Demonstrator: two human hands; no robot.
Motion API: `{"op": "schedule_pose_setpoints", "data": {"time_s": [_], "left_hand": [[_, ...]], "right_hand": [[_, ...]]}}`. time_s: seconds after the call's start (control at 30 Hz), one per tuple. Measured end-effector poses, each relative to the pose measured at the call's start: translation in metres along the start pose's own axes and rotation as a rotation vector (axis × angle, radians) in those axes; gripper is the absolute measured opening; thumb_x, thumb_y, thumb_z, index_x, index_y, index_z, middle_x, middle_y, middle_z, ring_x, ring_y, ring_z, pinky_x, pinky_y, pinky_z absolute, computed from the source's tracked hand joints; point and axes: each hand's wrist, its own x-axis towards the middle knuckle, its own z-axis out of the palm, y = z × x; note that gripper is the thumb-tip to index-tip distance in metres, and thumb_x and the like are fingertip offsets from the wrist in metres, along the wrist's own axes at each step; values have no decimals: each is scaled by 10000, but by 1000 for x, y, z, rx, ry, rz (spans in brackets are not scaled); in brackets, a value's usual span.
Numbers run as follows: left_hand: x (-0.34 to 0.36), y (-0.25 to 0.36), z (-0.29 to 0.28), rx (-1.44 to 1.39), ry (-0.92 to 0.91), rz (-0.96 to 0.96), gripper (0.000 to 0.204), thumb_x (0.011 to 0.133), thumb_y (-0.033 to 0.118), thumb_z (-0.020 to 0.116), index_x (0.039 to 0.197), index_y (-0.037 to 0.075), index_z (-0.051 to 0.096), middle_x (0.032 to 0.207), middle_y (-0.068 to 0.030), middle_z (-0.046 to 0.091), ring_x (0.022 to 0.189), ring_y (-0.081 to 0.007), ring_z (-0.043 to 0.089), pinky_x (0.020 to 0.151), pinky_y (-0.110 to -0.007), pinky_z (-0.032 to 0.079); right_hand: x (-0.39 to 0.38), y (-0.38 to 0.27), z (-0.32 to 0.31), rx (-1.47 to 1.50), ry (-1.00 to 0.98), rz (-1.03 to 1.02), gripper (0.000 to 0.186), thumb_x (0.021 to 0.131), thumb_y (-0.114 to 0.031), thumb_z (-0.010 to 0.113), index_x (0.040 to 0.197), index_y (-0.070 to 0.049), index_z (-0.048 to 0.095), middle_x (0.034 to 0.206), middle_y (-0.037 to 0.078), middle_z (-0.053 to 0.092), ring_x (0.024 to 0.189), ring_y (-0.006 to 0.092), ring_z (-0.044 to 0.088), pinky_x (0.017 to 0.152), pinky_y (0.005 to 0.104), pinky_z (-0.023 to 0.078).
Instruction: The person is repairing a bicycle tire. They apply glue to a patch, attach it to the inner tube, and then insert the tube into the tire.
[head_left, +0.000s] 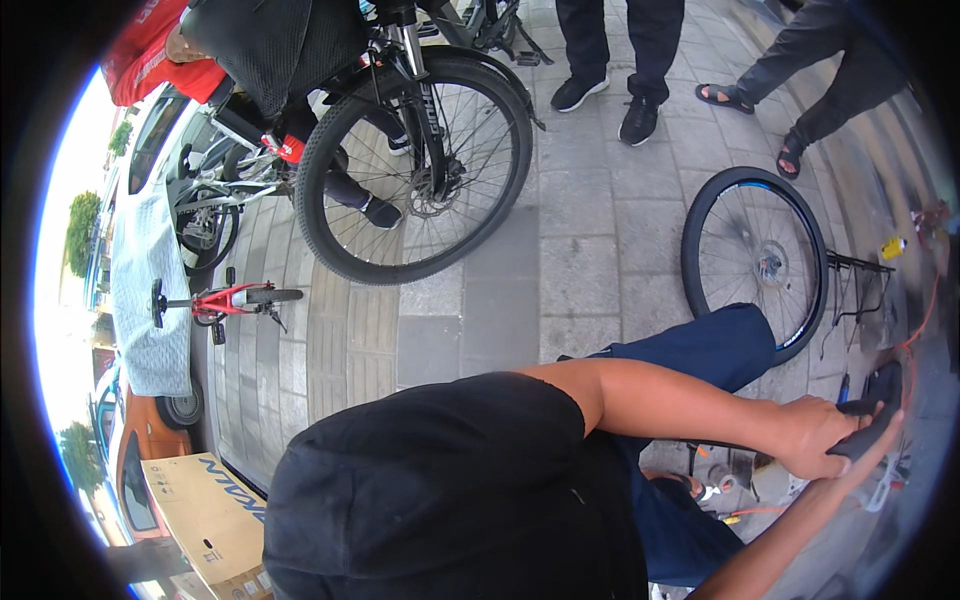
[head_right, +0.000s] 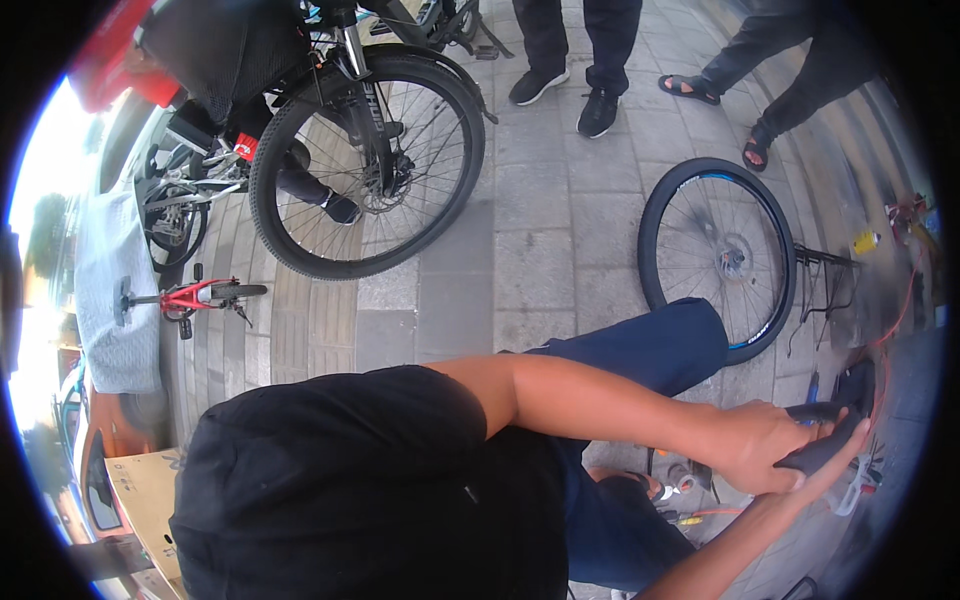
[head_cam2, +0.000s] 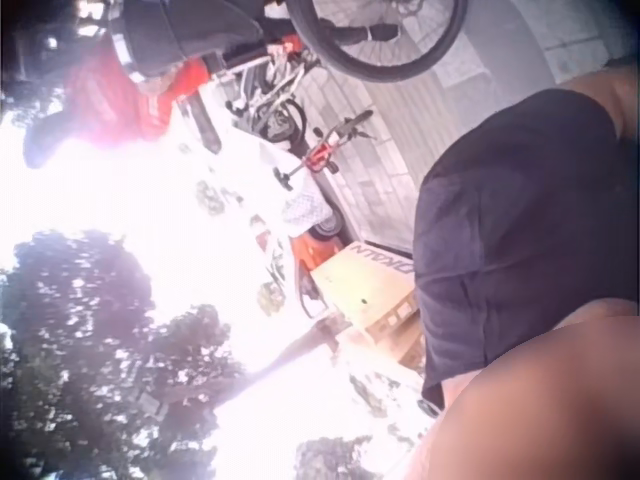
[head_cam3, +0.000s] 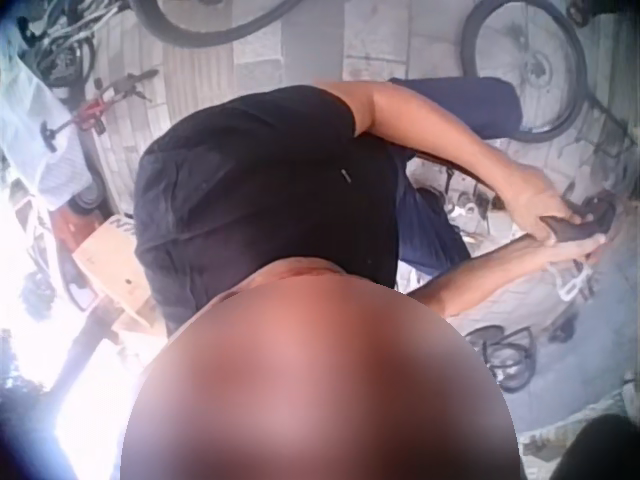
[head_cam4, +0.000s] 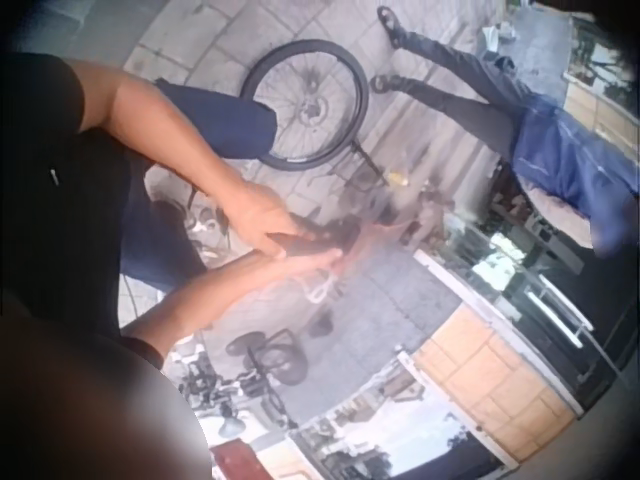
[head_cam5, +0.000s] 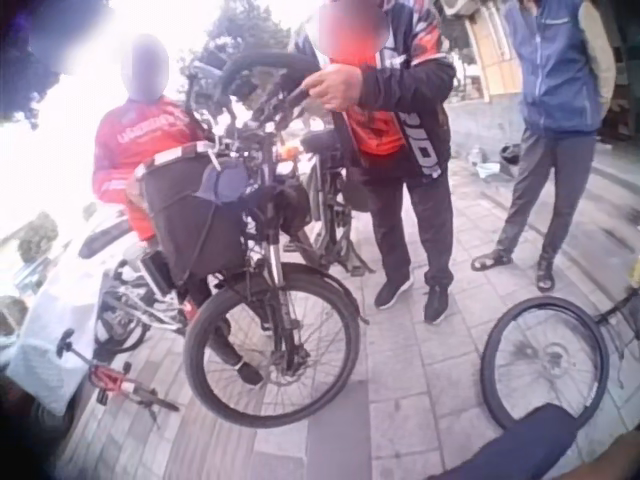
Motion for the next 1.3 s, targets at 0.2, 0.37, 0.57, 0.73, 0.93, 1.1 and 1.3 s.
{"op": "schedule_pose_setpoints", "data": {"time_s": [0.2, 0.37, 0.57, 0.73, 0.93, 1.1, 1.3], "left_hand": [[-27, 8, -32, 132, 48, 140, 697, 848, 435, 785, 1328, -47, 632, 1183, -280, 719, 1128, -435, 710, 936, -501, 570], [-177, -62, -196, -72, 875, -55, 405, 1030, 389, 688, 1249, 48, 667, 1177, -127, 723, 945, -241, 746, 746, -382, 586], [-389, -91, -438, -54, 1950, -238, 276, 1139, 291, 572, 1266, 56, 643, 1058, -52, 735, 744, -144, 708, 545, -298, 539], [-427, -72, -497, -269, 1888, -194, 239, 1121, 301, 628, 1163, 69, 665, 1023, -38, 747, 741, -157, 734, 528, -274, 526], [-428, -65, -518, -322, 1783, -233, 242, 1095, 296, 670, 1135, 58, 670, 981, -48, 761, 774, -158, 775, 531, -265, 538], [-430, -55, -521, -227, 1804, -354, 173, 1069, 238, 667, 1091, 70, 696, 941, -40, 754, 750, -161, 768, 496, -285, 477], [-426, -48, -527, -225, 1815, -429, 193, 1051, 291, 653, 1024, 103, 690, 865, -19, 716, 670, -158, 737, 479, -308, 385]], "right_hand": [[2, -7, 3, -7, -58, 32, 722, 992, -631, 688, 1402, -45, 595, 1073, 55, 553, 998, 167, 592, 895, 344, 511], [19, 1, -21, 63, -59, -13, 551, 1022, -636, 647, 1173, -108, 703, 608, -110, 296, 461, 30, 275, 418, 234, 192], [20, 12, -53, 66, -140, 119, 525, 1055, -623, 607, 1153, -120, 722, 573, -108, 306, 437, 34, 274, 404, 240, 188], [11, 6, -39, 12, -92, 107, 545, 1042, -640, 619, 1180, -122, 720, 605, -107, 319, 459, 29, 279, 416, 239, 184], [6, 9, -30, -3, -107, 134, 556, 1036, -652, 619, 1183, -125, 714, 606, -109, 314, 458, 24, 281, 417, 226, 193], [8, 16, -26, -5, -49, 186, 537, 1029, -647, 634, 1187, -140, 713, 604, -109, 317, 453, 22, 283, 409, 222, 211], [13, 19, -31, 16, -55, 208, 528, 1039, -615, 642, 1250, -135, 708, 620, -93, 354, 450, 27, 292, 388, 218, 222]]}}
